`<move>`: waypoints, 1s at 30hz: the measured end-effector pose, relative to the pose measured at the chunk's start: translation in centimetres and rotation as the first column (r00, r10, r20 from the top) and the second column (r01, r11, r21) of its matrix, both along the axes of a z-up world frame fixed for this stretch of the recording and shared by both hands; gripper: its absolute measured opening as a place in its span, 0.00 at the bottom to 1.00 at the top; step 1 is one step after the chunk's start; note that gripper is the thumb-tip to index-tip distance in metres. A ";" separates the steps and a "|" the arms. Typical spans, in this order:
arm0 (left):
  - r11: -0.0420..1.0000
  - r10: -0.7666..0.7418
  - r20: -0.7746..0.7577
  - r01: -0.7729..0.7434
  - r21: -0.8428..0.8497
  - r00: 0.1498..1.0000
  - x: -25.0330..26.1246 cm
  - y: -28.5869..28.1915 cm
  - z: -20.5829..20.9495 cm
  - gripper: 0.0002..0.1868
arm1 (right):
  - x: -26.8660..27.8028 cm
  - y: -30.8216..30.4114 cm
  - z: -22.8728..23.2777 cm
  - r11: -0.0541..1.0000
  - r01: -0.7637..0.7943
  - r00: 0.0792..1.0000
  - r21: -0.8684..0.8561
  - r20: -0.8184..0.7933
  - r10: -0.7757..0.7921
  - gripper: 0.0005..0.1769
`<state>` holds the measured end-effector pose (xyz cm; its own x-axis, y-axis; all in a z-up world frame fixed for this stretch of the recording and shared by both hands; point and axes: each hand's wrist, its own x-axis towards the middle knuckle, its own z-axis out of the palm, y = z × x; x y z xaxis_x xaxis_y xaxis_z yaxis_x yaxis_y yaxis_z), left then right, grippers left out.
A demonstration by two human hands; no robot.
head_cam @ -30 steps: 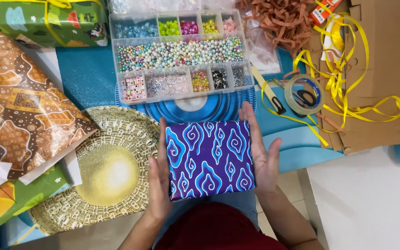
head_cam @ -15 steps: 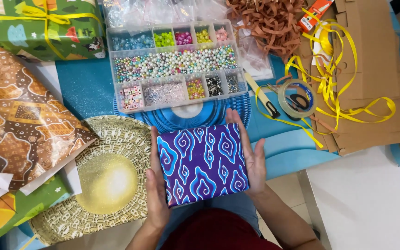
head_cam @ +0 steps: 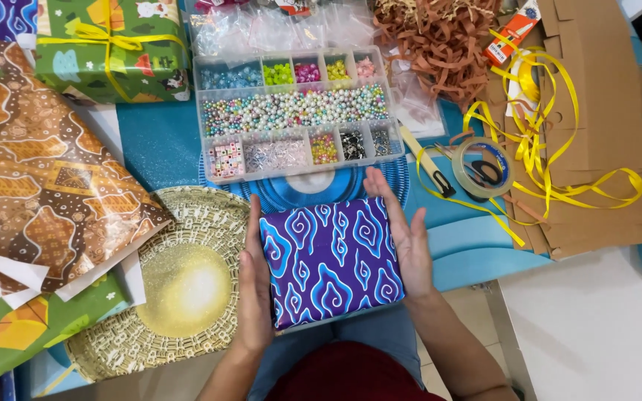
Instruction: Measuring, cutting, and tying a yellow ribbon around a small patterned gift box.
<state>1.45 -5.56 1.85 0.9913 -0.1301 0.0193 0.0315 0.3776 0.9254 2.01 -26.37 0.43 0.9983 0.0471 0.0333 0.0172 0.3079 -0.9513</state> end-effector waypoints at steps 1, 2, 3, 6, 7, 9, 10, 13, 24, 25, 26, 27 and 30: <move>0.991 -0.080 -0.061 0.073 -0.108 0.995 0.2 0.3 -0.2 0.44 | 0.2 -0.1 0.1 1.000 0.011 0.999 -0.015 -0.035 -0.011 0.49; 0.966 -0.167 -0.117 0.139 -0.218 0.979 0.4 0.7 -0.5 0.46 | 0.3 -0.2 0.1 0.999 0.023 0.997 -0.028 -0.073 -0.025 0.48; 0.967 -0.162 -0.118 0.134 -0.215 0.980 0.0 1.0 -0.2 0.46 | 0.0 -0.4 0.4 1.000 0.018 0.997 -0.026 -0.075 -0.020 0.48; 0.893 -0.030 0.161 -0.046 0.449 0.986 -0.8 1.4 0.8 0.45 | -0.9 -0.5 2.4 0.945 0.103 0.994 -0.312 0.058 -0.089 0.47; 0.735 -0.135 0.303 -0.110 0.669 0.943 -1.1 1.3 1.3 0.45 | -1.4 -0.1 3.5 0.785 0.172 0.978 -0.595 0.199 -0.064 0.41; 0.528 -0.276 0.383 -0.194 0.827 0.882 -2.0 0.5 1.6 0.47 | -2.8 1.0 4.4 0.538 0.255 0.953 -0.804 0.303 0.003 0.36; 0.337 -0.392 0.435 -0.314 0.888 0.811 -2.1 -0.1 1.4 0.49 | -3.1 1.7 4.3 0.328 0.226 0.957 -0.917 0.272 0.099 0.36; 0.125 -0.516 0.450 -0.455 0.882 0.729 -2.1 -1.0 0.5 0.53 | -3.4 2.6 3.3 -0.016 0.249 0.936 -0.968 0.236 0.259 0.36; 0.525 -0.309 0.444 -0.238 0.817 0.841 -1.0 0.4 -2.0 0.56 | -3.0 -0.7 -0.9 0.944 0.083 0.925 -0.320 0.378 0.046 0.46; 0.619 -0.243 0.408 -0.183 0.764 0.880 -0.7 0.6 -2.5 0.56 | -2.5 -0.9 -2.8 0.957 0.045 0.930 -0.285 0.362 0.064 0.55; 0.703 -0.177 0.357 -0.136 0.698 0.917 -0.6 0.9 -2.9 0.56 | -2.0 -1.1 -4.7 0.969 -0.001 0.934 -0.248 0.347 0.090 0.64; 0.709 -0.195 0.358 -0.121 0.695 0.913 -0.5 1.0 -3.4 0.56 | -2.1 -0.9 -3.6 0.967 0.020 0.935 -0.252 0.347 0.071 0.64; 0.845 -0.088 0.217 -0.043 0.533 0.972 -0.3 1.3 -4.8 0.56 | -2.0 -0.3 -1.2 0.975 0.028 0.946 -0.219 0.322 0.045 0.51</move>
<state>1.18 -4.30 -2.92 0.9648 -0.2073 0.1618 -0.1987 -0.1719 0.9649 -0.03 -26.72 -0.75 0.9345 0.0981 0.3421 0.3334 0.0953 -0.9380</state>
